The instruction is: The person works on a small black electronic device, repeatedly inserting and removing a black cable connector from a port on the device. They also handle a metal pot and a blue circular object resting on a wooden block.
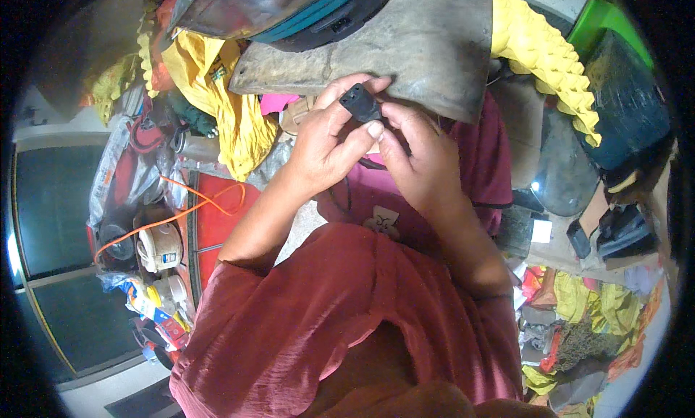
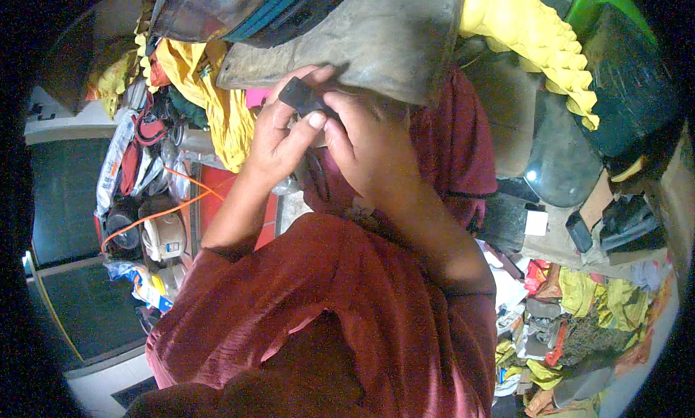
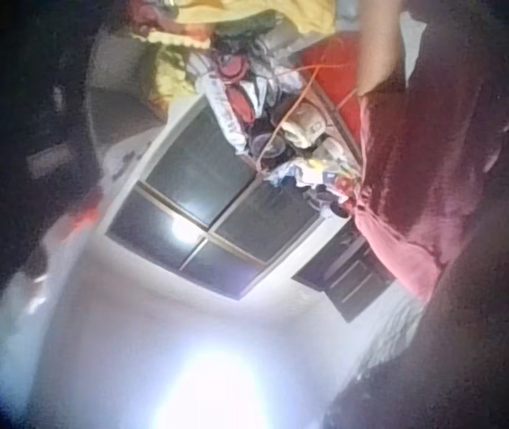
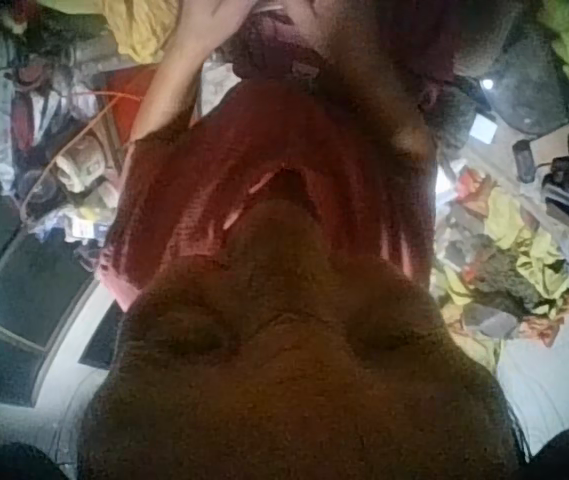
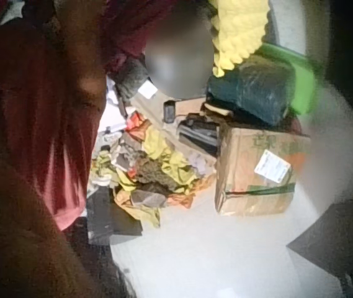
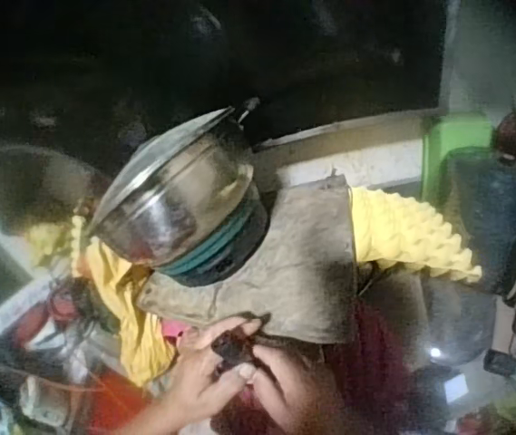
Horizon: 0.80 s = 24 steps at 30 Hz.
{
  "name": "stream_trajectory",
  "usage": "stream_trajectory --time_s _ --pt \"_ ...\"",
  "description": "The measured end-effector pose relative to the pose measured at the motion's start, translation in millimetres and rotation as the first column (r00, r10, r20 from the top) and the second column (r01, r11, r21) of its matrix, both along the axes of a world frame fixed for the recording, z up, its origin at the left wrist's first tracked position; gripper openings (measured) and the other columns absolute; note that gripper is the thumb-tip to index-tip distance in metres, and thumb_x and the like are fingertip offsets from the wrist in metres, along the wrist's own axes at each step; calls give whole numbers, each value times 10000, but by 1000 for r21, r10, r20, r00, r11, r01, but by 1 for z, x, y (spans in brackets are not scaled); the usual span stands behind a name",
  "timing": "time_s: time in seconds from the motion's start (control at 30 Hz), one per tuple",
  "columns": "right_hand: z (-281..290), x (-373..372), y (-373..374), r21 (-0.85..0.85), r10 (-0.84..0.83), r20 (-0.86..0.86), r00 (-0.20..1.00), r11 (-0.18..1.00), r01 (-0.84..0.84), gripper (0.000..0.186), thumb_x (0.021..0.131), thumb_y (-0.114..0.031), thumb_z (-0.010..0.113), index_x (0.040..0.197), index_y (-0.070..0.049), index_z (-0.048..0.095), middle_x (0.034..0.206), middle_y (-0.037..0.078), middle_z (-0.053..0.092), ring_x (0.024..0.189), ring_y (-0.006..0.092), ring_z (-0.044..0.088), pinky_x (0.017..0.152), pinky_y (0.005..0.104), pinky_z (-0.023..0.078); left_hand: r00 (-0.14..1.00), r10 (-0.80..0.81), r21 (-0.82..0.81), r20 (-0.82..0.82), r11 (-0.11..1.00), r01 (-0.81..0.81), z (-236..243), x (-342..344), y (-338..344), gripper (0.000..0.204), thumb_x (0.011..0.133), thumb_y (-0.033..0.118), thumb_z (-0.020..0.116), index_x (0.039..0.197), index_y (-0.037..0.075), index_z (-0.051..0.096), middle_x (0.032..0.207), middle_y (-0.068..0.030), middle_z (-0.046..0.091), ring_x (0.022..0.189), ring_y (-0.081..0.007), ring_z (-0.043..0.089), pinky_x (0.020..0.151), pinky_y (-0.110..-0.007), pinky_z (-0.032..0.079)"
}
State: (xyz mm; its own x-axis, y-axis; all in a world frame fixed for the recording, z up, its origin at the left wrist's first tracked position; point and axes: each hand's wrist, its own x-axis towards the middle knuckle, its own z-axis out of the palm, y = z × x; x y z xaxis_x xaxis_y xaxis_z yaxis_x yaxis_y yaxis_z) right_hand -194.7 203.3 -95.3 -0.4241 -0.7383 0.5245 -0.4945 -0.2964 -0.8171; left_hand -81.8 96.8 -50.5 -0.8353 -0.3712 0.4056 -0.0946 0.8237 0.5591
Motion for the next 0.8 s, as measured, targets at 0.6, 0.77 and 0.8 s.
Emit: stream_trajectory --time_s 0.6,0.77,0.8 --pt "57 -55 -12 170 -185 -639 746 912 372 183 786 -183 574 931 -72 591 809 134 626 707 308 614 595 400 482 813 520 -605 263 745 -281 24 -20 -50 340 884 313 477 1194 182 524 727 -169 626 665 -350 614 577 -442 486" --pt "57 -58 -24 201 -131 -679 723 913 355 148 798 -190 547 888 -78 583 732 132 618 649 323 608 581 417 480 839 499 -560 216 767 -312 15 -17 -52 345 876 288 488 1197 163 518 770 -153 630 672 -329 617 577 -424 491" --pt "57 -59 -27 193 -131 -690 712 915 355 149 800 -192 542 887 -77 581 716 133 613 637 327 605 574 421 478 853 488 -565 187 763 -314 14 -17 -53 338 875 282 489 1184 150 528 747 -137 626 650 -314 615 561 -413 493"
